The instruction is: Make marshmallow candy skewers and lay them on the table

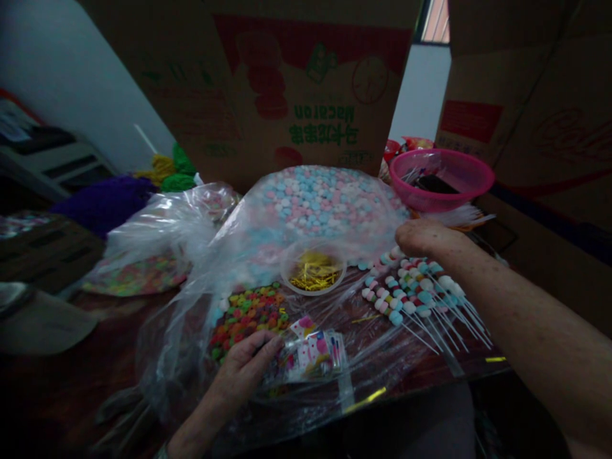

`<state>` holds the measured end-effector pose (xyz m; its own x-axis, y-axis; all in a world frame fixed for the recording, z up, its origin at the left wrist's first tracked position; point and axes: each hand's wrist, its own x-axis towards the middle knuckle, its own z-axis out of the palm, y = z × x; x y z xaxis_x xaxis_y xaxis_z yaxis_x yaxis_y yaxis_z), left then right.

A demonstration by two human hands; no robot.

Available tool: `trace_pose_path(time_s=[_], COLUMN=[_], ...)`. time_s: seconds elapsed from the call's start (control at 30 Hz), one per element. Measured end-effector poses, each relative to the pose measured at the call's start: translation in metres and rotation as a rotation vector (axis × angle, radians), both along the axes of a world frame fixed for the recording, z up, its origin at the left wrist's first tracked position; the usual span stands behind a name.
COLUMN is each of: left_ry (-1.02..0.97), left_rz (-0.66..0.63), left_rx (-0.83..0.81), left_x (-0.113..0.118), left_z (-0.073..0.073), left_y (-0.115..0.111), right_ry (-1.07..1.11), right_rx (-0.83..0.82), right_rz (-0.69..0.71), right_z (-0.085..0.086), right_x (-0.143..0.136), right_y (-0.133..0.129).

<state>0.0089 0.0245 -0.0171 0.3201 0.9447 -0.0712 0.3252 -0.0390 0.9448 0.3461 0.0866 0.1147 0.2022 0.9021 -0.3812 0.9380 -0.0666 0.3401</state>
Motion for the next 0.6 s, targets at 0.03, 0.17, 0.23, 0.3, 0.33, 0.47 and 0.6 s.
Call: trace_pose_path(time_s=[0.03, 0.17, 0.23, 0.3, 0.33, 0.47, 0.6], left_ry=[0.004, 0.054, 0.085, 0.102, 0.111, 0.194, 0.225], left_rz=[-0.006, -0.096, -0.136, -0.155, -0.171, -0.335, -0.430], left_rx=[0.006, -0.009, 0.010, 0.069, 0.097, 0.094, 0.076], left_x=[0.000, 0.001, 0.007, 0.015, 0.020, 0.040, 0.046], left_z=[0.000, 0.000, 0.001, 0.002, 0.003, 0.003, 0.004], left_y=[0.000, 0.002, 0.006, 0.010, 0.011, 0.011, 0.003], right_ry=[0.002, 0.063, 0.112, 0.151, 0.158, 0.094, 0.066], right_rx=[-0.022, -0.059, -0.049, -0.033, -0.023, 0.027, 0.070], right_rz=[0.010, 0.062, 0.092, 0.113, 0.112, 0.026, -0.016], right_z=[0.001, 0.003, 0.006, 0.009, 0.010, 0.004, -0.014], right_x=[-0.001, -0.002, 0.000, 0.004, 0.006, 0.011, 0.009], right_y=[0.000, -0.008, -0.016, -0.026, -0.031, -0.042, -0.040])
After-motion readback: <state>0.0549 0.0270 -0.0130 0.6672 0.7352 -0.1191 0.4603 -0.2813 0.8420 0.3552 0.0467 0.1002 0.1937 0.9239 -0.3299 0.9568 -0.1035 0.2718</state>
